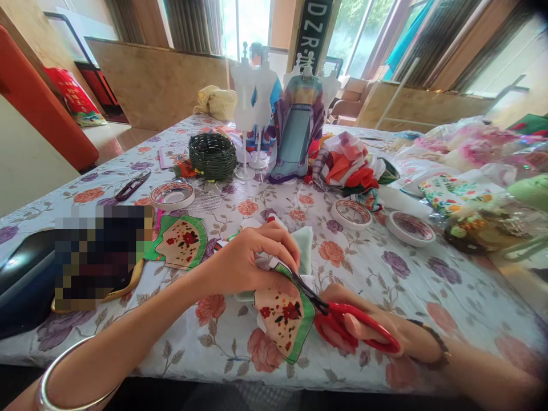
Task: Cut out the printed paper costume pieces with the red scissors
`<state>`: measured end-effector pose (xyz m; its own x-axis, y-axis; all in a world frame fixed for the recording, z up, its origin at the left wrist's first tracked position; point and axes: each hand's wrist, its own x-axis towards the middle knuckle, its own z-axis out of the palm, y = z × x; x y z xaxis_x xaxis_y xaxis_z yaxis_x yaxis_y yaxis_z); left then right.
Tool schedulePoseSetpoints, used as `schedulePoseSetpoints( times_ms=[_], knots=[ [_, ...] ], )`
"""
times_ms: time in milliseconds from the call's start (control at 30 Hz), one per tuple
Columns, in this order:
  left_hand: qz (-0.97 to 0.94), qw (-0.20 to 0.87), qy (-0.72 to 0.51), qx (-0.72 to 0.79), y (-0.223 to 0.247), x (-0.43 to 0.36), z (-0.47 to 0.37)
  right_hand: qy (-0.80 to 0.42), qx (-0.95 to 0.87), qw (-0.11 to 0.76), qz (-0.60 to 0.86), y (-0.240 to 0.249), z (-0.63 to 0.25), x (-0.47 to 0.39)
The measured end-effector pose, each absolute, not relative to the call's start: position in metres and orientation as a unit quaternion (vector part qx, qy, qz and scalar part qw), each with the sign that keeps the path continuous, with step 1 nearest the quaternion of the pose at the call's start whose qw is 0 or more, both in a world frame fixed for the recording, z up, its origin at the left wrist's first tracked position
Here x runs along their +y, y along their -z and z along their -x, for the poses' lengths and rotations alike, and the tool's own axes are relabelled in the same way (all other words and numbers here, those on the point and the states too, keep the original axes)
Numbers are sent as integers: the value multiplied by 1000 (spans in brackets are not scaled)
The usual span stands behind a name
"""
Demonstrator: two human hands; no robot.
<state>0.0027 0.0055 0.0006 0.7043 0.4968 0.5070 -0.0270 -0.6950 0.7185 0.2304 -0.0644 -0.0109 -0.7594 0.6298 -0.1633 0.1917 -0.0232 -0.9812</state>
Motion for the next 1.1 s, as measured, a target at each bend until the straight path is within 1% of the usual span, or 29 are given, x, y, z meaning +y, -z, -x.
schedulePoseSetpoints(
  times_ms=[267,367,467,567,633,667,767,867,967,1100],
  knots=[
    [-817,422,-366,145,-1,10,0,-648,-683,196,275,24,-236,-63],
    [-803,439,-375,149,0,12,1,-655,-686,183,258,25,-237,-61],
    [-800,442,-377,146,1,13,1,-658,-684,178,262,23,-237,-63],
    [-808,432,-377,136,1,13,0,-658,-666,203,287,21,-235,-65],
    [-814,427,-369,137,-1,14,1,-659,-665,208,282,21,-234,-64],
    [-818,427,-359,140,-3,14,1,-664,-672,184,269,22,-234,-64],
    [-835,424,-309,167,-6,15,5,-665,-678,177,260,23,-235,-62],
    [-841,415,-281,205,-7,16,7,-662,-673,206,256,24,-236,-62],
    [-838,423,-275,207,-7,16,9,-663,-670,228,242,27,-236,-62],
    [-836,432,-270,204,-8,17,11,-674,-662,234,231,31,-237,-59]
  ],
)
